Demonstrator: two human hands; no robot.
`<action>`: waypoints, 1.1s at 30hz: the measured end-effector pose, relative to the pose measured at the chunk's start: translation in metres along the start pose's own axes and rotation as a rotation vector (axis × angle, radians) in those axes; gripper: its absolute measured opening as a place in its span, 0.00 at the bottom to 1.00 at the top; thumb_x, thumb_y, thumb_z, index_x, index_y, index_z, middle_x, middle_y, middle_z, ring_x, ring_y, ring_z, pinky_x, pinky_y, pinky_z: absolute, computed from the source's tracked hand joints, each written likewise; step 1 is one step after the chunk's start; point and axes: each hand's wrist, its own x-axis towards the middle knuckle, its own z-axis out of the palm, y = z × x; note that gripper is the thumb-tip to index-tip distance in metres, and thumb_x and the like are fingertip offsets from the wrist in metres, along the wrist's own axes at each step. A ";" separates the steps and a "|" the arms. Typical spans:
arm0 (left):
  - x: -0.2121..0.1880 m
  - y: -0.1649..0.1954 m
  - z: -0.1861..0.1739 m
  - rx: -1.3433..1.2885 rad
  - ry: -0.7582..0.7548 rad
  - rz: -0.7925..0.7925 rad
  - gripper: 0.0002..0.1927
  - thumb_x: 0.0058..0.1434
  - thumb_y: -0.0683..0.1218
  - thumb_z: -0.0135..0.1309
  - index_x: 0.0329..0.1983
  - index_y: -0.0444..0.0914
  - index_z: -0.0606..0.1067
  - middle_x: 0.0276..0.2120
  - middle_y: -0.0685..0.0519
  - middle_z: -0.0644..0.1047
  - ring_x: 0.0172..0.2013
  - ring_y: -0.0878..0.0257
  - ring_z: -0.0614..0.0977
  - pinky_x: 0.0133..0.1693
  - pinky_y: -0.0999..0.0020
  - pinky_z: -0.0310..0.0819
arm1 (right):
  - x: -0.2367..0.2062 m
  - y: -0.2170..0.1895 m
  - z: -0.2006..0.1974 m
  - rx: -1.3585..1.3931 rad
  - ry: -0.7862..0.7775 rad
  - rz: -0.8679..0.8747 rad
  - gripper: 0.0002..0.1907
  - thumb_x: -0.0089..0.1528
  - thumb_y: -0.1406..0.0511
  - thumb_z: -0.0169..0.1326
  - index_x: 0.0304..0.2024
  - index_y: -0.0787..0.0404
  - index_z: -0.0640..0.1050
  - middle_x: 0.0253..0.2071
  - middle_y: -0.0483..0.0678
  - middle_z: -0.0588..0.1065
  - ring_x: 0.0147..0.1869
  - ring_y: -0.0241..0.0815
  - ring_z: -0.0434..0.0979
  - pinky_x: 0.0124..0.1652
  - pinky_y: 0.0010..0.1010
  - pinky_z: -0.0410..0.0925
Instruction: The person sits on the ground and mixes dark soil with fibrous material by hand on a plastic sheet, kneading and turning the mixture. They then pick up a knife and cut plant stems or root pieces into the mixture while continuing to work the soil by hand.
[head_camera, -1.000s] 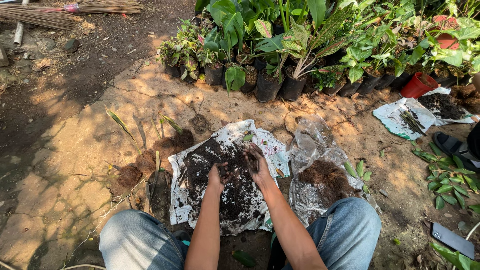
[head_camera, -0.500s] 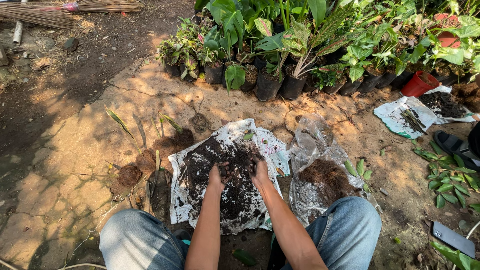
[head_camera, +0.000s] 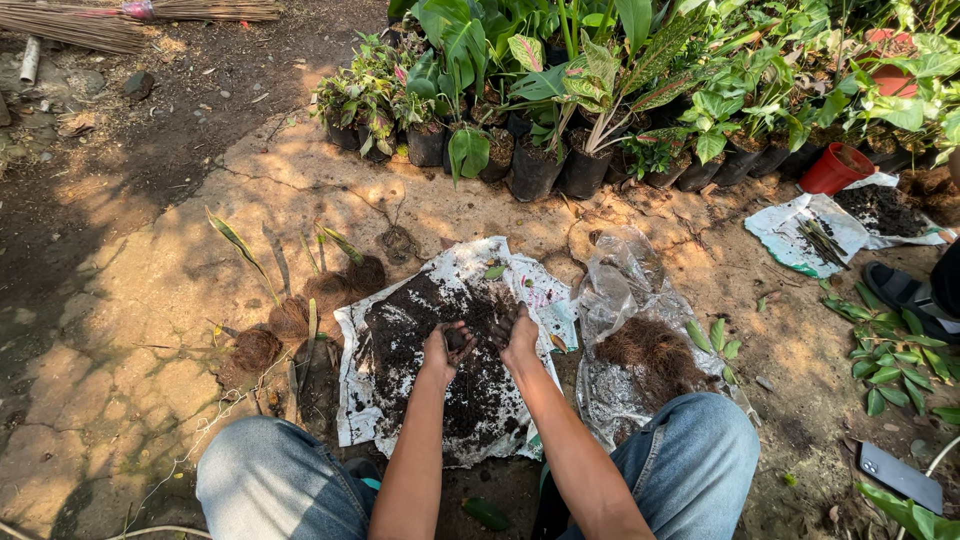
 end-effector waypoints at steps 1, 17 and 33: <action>0.000 -0.001 0.001 -0.001 -0.005 0.000 0.24 0.77 0.51 0.28 0.44 0.32 0.73 0.35 0.45 0.78 0.34 0.55 0.82 0.45 0.57 0.84 | -0.001 0.002 0.000 -0.014 0.054 -0.004 0.23 0.71 0.51 0.41 0.23 0.52 0.62 0.16 0.41 0.56 0.15 0.37 0.52 0.16 0.31 0.47; -0.001 -0.005 0.013 0.031 -0.031 0.077 0.20 0.74 0.44 0.28 0.54 0.30 0.71 0.50 0.40 0.79 0.50 0.52 0.82 0.58 0.58 0.78 | -0.014 0.021 0.016 -0.250 -0.208 -0.445 0.13 0.73 0.67 0.43 0.50 0.68 0.77 0.37 0.47 0.74 0.38 0.37 0.71 0.40 0.29 0.68; 0.001 -0.012 0.024 0.058 0.019 0.152 0.22 0.73 0.43 0.31 0.56 0.31 0.74 0.50 0.44 0.80 0.49 0.57 0.83 0.57 0.60 0.78 | -0.018 0.032 0.018 -0.435 -0.151 -0.541 0.15 0.68 0.75 0.44 0.57 0.70 0.74 0.50 0.57 0.79 0.52 0.45 0.81 0.55 0.32 0.73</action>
